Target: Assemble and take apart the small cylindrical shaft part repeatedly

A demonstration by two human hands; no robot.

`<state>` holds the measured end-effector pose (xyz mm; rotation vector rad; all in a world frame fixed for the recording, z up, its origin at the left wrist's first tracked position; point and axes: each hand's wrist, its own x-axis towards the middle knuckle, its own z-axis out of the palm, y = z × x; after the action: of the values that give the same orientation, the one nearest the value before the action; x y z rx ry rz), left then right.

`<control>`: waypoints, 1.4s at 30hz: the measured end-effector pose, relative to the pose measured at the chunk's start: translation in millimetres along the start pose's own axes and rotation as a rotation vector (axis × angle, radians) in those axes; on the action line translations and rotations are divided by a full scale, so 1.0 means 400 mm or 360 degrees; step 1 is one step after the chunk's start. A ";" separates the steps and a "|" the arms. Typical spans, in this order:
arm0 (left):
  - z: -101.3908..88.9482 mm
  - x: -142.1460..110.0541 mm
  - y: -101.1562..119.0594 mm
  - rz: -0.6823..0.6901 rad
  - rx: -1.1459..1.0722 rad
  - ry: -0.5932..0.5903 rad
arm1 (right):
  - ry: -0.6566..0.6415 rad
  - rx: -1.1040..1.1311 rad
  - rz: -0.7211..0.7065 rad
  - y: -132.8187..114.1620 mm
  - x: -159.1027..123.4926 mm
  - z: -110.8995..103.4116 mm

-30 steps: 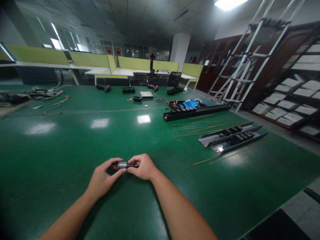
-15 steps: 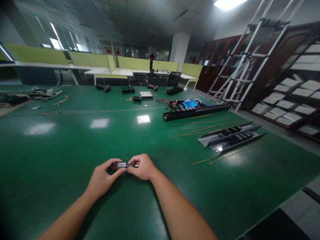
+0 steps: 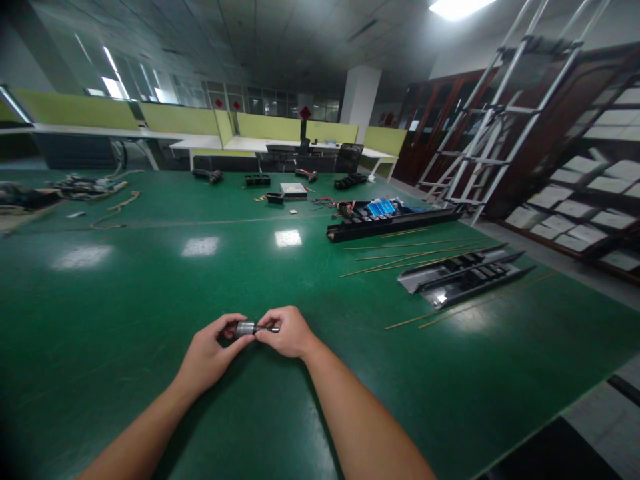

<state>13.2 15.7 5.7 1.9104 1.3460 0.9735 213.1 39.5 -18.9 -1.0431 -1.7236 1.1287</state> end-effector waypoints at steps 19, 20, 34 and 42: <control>0.002 0.005 -0.007 -0.0012 0.0000 0.0043 | 0.0015 0.0058 0.0010 -0.016 -0.001 -0.001; 0.001 0.005 -0.007 -0.0014 0.0001 0.0049 | 0.0021 0.0049 0.0000 -0.017 -0.001 0.000; -0.001 0.004 -0.031 0.0023 -0.0106 0.0091 | 0.0119 0.0149 0.0073 -0.011 0.000 0.015; -0.006 0.003 -0.021 0.0005 -0.0092 0.0123 | 0.0120 0.0220 0.0110 -0.017 0.002 0.015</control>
<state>7.3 19.6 0.6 1.8496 1.3441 1.0859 206.0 36.9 -13.8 -1.0526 -1.5383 1.2185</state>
